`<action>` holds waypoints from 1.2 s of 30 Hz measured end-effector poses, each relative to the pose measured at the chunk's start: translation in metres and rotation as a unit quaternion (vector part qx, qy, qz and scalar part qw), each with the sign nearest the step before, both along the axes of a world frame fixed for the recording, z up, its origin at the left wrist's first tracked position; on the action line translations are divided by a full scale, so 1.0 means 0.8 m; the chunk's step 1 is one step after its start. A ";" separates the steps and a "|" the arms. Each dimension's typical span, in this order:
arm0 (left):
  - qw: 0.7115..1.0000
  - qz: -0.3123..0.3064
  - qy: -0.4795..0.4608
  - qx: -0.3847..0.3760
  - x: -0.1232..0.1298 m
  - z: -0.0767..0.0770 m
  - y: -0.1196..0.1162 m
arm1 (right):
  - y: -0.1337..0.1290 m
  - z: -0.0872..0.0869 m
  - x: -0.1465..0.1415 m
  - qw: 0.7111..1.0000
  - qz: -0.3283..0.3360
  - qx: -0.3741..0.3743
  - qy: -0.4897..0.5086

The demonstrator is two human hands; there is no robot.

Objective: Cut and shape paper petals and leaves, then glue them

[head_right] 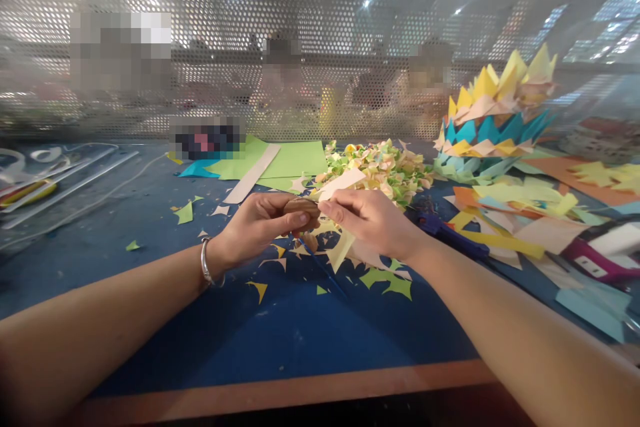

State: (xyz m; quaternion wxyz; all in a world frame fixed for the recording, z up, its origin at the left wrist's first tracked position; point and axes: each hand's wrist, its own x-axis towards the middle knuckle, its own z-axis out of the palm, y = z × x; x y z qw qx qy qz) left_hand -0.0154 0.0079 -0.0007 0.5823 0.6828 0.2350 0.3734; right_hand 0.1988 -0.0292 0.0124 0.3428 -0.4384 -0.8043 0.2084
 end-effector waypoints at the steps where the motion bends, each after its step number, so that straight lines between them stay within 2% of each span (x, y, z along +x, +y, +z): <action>1: 1.000 -0.002 0.000 -0.001 0.000 0.000 0.000 | 0.000 0.000 0.000 1.000 0.001 0.001 -0.001; 11: 0.999 -0.027 -0.005 -0.024 0.000 0.002 0.001 | 0.001 0.000 -0.002 1.000 -0.002 0.019 -0.007; 21: 0.999 0.000 0.023 -0.029 0.001 0.005 -0.001 | 0.005 -0.006 0.000 0.999 -0.030 0.021 -0.021; 36: 0.998 -0.013 0.055 -0.042 -0.001 0.003 0.001 | 0.007 -0.008 -0.004 0.999 -0.032 0.022 -0.017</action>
